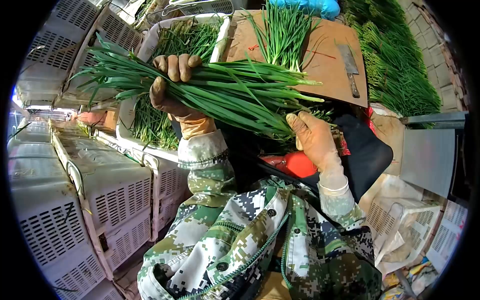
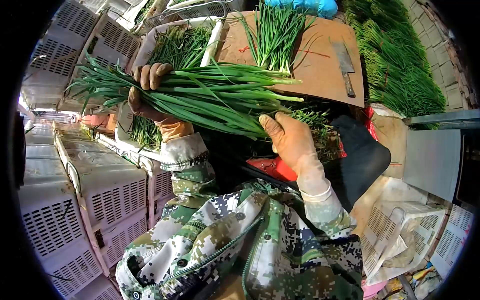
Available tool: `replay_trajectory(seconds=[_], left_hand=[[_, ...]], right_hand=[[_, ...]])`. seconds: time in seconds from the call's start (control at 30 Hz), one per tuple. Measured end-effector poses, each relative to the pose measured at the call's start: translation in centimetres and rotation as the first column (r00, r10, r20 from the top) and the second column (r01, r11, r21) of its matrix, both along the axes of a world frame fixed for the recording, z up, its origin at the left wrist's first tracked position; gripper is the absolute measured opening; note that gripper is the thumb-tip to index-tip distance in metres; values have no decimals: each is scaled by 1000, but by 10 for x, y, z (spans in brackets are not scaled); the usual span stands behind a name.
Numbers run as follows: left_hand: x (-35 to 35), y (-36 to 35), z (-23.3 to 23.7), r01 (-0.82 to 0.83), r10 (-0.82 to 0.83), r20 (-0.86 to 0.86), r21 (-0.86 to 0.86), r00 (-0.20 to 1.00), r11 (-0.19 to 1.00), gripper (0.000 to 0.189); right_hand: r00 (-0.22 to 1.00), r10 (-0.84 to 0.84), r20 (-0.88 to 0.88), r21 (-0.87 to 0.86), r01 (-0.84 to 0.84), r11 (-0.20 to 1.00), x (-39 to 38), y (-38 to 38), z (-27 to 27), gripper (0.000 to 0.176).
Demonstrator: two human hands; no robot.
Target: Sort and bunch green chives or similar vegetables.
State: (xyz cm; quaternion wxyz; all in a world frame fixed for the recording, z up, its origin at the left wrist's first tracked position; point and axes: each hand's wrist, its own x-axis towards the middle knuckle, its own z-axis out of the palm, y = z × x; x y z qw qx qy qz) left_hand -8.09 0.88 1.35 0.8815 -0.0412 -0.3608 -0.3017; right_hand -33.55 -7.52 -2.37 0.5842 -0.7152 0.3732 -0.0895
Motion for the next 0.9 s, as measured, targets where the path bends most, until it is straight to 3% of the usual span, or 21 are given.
replay_trajectory(seconds=[0.07,0.13,0.3,0.37,0.4,0.47,0.53,0.57,0.6,0.63,0.67,0.73,0.8,0.9], left_hand=[[1,-2,-1,9,-9,-1,-22,1000,1000,20],[-1,-2,0,-35,35,-2,1,999,999,20],[0,-1,0,-25,25,0,13,1000,1000,20],[-1,-1,-1,-52,51,22,31,998,998,21],[-1,-1,-1,-54,54,22,30,998,998,21],[-1,-1,-1,-36,36,-1,29,999,999,21],[0,-1,-2,-33,33,5,27,999,999,21],[0,-1,-2,-31,31,11,27,999,999,21],[0,-1,-2,-31,31,10,28,999,999,21],[-1,-1,-2,-41,41,-4,35,999,999,21],[-2,-1,-2,-50,51,-18,41,999,998,22],[-2,-1,-2,-51,51,-2,40,999,998,21],[-3,-1,-1,-48,48,14,38,999,998,21],[-5,1,2,-133,124,76,130,989,982,19]], right_hand=[[997,-45,63,39,42,998,2,-1,-3,46],[987,-117,113,-254,142,957,4,1,-8,45],[981,-191,15,-261,189,947,6,2,-8,42],[941,-285,184,-315,332,889,9,6,-10,45],[941,-283,184,-316,329,890,9,6,-10,45],[932,-355,74,-467,347,813,8,6,-13,50],[926,-354,133,-511,370,776,7,4,-26,56],[937,-307,165,-419,348,839,10,1,-24,53],[939,-248,237,-101,278,955,7,1,-18,47],[927,-254,274,226,195,955,6,2,-9,42],[927,-254,274,225,195,955,7,2,-1,42],[886,-237,400,539,-18,842,11,-2,6,34],[930,-197,311,536,-1,844,23,-4,5,25],[886,-283,366,681,-48,730,43,2,0,18]])
